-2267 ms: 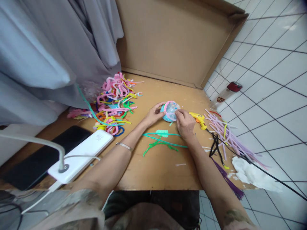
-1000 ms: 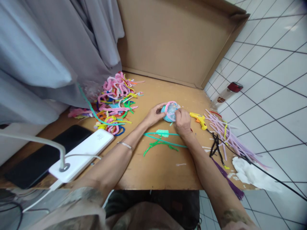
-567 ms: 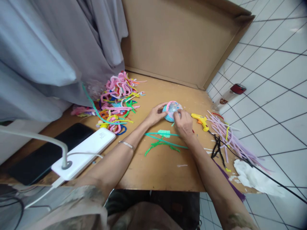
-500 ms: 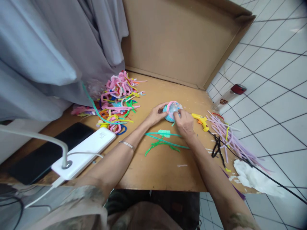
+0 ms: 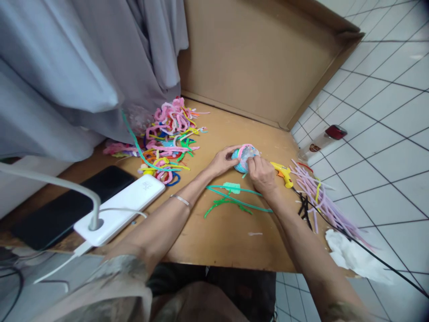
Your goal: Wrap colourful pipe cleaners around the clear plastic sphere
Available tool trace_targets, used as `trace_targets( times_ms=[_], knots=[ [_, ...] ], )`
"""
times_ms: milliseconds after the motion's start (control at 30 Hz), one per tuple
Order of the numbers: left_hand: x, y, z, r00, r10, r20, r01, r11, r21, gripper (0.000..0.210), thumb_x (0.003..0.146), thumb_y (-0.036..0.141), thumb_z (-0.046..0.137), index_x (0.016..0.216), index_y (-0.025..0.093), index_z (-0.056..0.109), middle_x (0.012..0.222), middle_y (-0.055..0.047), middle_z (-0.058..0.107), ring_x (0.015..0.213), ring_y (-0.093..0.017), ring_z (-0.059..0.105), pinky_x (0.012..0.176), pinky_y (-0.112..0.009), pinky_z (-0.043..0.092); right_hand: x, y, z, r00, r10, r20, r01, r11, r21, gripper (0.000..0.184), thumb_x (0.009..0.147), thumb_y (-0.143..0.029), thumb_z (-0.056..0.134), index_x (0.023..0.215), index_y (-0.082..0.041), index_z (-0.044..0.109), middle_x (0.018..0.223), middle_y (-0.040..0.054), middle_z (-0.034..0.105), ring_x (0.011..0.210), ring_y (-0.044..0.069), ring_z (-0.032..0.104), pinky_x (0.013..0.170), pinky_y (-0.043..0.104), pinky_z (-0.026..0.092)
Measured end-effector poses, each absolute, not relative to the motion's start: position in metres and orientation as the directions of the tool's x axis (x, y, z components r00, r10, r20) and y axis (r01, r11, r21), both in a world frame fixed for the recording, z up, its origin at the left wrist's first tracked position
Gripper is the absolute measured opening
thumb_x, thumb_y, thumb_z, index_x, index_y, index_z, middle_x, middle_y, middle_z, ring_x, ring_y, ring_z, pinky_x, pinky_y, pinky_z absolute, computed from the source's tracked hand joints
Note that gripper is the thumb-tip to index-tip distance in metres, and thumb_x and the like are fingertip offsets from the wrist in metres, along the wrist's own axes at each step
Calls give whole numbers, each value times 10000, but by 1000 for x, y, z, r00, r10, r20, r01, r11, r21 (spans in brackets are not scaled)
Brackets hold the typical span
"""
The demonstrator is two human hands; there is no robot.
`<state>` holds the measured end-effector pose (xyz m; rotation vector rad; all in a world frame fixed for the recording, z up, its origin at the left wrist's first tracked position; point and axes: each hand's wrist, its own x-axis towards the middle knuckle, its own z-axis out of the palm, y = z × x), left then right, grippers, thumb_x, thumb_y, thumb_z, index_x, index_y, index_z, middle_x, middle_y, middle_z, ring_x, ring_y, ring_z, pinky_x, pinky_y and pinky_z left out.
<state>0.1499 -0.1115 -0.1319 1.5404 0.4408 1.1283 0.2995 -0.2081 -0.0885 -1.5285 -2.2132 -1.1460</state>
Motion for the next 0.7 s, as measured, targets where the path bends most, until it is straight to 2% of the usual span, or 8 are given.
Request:
trace_targets(
  times_ms=[133, 300, 367, 500, 600, 700],
  knots=[
    [150, -110, -133, 472, 777, 416, -293, -306, 906, 516, 737, 180, 684, 1253, 187, 674, 1313, -91, 676, 1217, -245, 615, 1088, -386, 452, 301, -204, -95, -387, 710, 589, 908, 180, 379, 383, 1022, -166, 283, 951, -135, 659, 738, 98, 595, 687, 202, 496, 631, 347, 324],
    [149, -110, -134, 490, 767, 415, -310, -291, 905, 537, 732, 200, 698, 1267, 175, 670, 1319, -106, 672, 1217, -261, 616, 1088, -402, 454, 303, -199, -107, -343, 660, 669, 934, 160, 320, 369, 1029, -203, 319, 949, -143, 675, 716, 89, 593, 678, 195, 504, 634, 334, 346],
    [148, -109, -135, 499, 764, 409, -326, -271, 906, 551, 735, 230, 709, 1281, 169, 663, 1330, -109, 666, 1231, -266, 610, 1096, -404, 450, 303, -198, -110, -301, 640, 707, 953, 172, 250, 353, 1027, -234, 346, 958, -147, 682, 743, 101, 612, 706, 202, 531, 659, 331, 386],
    [144, -105, -140, 520, 777, 355, -336, -196, 921, 633, 737, 321, 735, 1336, 147, 624, 1343, -130, 658, 1235, -283, 611, 1089, -425, 458, 297, -199, -110, -136, 587, 798, 960, 276, -39, 344, 1028, -286, 355, 1006, -163, 676, 896, 136, 678, 849, 228, 616, 773, 355, 482],
    [141, -102, -142, 545, 779, 311, -333, -139, 933, 710, 721, 391, 774, 1368, 156, 602, 1363, -138, 645, 1245, -301, 606, 1089, -447, 458, 296, -204, -105, 20, 567, 823, 895, 357, -268, 338, 1033, -293, 331, 1101, -182, 643, 977, 119, 693, 912, 218, 649, 821, 361, 512],
    [138, -101, -140, 548, 786, 286, -337, -106, 936, 728, 715, 443, 798, 1367, 176, 609, 1424, -132, 600, 1329, -316, 543, 1129, -445, 422, 304, -207, -106, 179, 536, 825, 831, 366, -419, 316, 1020, -329, 381, 1177, -183, 614, 1043, 120, 677, 956, 218, 647, 863, 381, 519]
  ],
)
